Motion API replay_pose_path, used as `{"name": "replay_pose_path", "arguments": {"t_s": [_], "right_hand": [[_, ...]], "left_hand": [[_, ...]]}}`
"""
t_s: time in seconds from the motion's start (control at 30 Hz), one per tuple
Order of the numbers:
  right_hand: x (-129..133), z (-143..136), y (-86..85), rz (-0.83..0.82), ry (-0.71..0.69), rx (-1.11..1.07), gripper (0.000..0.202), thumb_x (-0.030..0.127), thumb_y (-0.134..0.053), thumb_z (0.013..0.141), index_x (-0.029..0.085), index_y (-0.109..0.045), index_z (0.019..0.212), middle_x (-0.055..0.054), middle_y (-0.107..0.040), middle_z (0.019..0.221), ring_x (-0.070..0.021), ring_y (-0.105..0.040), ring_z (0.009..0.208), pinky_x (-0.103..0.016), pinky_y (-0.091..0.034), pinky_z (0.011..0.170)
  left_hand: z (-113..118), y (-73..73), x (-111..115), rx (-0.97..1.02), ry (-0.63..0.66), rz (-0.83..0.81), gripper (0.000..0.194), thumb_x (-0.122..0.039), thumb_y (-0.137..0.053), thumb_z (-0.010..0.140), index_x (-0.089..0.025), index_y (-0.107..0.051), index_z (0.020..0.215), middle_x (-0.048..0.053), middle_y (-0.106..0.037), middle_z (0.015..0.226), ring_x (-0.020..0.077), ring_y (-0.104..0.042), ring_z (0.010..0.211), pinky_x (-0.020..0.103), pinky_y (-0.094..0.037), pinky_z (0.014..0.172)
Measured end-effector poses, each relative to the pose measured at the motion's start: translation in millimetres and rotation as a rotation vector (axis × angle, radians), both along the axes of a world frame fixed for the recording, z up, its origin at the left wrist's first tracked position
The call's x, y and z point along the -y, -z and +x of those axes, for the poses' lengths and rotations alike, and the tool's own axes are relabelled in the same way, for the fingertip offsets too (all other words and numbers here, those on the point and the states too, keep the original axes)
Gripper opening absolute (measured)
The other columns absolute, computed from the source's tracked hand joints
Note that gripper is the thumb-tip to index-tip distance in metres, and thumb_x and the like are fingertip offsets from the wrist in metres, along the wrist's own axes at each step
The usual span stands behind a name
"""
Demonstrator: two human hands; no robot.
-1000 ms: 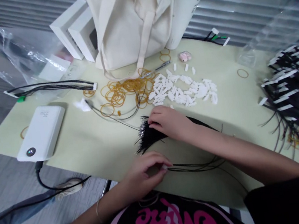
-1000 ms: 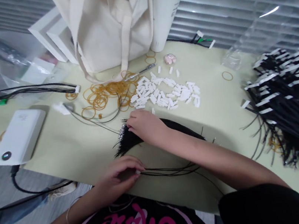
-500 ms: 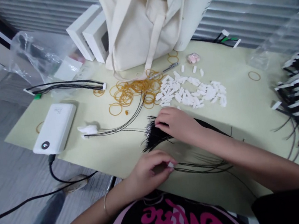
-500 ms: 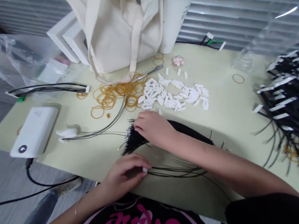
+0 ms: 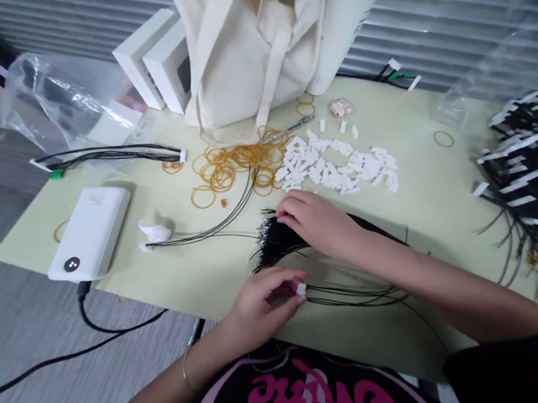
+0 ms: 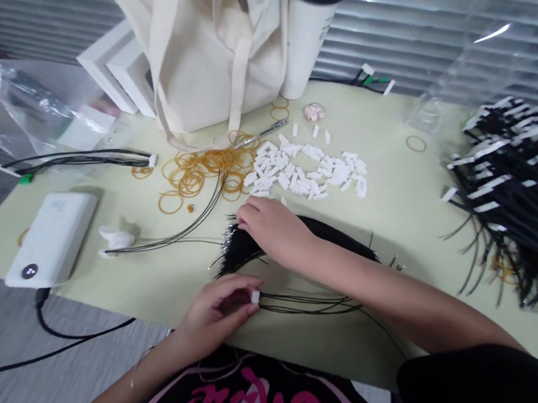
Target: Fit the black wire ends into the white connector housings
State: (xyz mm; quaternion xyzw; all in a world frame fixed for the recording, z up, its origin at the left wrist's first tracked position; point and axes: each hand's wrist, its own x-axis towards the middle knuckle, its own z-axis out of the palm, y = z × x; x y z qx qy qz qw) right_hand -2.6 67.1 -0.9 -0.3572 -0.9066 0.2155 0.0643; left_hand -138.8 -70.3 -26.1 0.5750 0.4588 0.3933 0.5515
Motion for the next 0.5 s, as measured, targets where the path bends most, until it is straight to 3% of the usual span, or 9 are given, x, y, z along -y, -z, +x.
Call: {"name": "replay_pose_path", "arguments": {"t_s": [0.13, 0.5], "right_hand": [[0.1, 0.0, -1.7, -0.077, 0.026, -0.030, 0.014, 0.020, -0.046, 0.088, 0.014, -0.059, 0.089, -0.005, -0.060, 0.092, -0.0130, -0.052, 0.086, -0.027, -0.041, 0.079], [1.5, 1.5, -6.7, -0.237, 0.047, -0.156, 0.014, 0.020, -0.048, 0.084, 0.015, -0.061, 0.086, -0.004, -0.056, 0.097, -0.0088, -0.051, 0.084, -0.024, -0.041, 0.082]], "left_hand": [[-0.8, -1.9, -2.9, -0.044, 0.041, 0.085, 0.021, -0.020, -0.058, 0.083, -0.013, -0.064, 0.101, 0.011, -0.066, 0.090, 0.0151, -0.061, 0.081, 0.028, -0.050, 0.071], [-0.5, -4.3, -3.3, -0.050, 0.022, 0.098, 0.020, -0.019, -0.058, 0.083, -0.013, -0.065, 0.101, 0.010, -0.067, 0.091, 0.0141, -0.061, 0.081, 0.027, -0.050, 0.072]]}}
